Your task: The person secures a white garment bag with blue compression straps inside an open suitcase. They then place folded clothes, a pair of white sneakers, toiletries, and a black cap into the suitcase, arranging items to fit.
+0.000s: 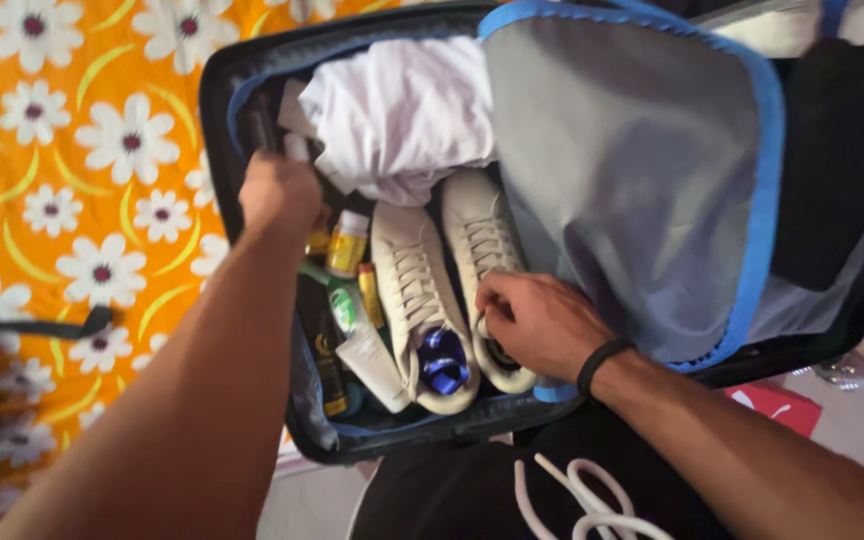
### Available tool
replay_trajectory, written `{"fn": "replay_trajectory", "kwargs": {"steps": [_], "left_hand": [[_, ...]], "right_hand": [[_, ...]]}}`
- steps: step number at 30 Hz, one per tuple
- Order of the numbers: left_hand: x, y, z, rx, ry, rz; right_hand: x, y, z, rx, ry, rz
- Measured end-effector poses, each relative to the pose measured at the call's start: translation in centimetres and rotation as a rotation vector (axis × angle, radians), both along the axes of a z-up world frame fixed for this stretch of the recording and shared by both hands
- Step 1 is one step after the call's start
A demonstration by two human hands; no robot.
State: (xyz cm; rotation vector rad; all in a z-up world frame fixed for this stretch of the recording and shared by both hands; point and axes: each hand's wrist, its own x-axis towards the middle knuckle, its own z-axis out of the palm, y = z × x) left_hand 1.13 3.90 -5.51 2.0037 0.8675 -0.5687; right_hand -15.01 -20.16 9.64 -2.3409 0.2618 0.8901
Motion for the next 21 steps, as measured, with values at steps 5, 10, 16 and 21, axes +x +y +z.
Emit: {"fn": "replay_trajectory", "kwargs": {"steps": [5,10,16,21], "left_hand": [[-2.8,-0.6,2.4,0.241,-0.269,-0.288],[-4.0,0.1,4.1,0.309,-0.236,-0.258],[-3.0,1.5,3.7,0.597,-0.26,-0.499],[-4.3,0.8,4.4,0.649,-0.335,-0.551]], "right_hand": [[1.7,1.2,-1.2,0.054,-0.108,0.075],[4.7,3.0,-2.5,0.129,-0.257,0.169],[7.0,3.9,-3.7,0.11,-0.309,0.197],[7.6,4.2,-5.1,0.067,-0.224,0.35]]}}
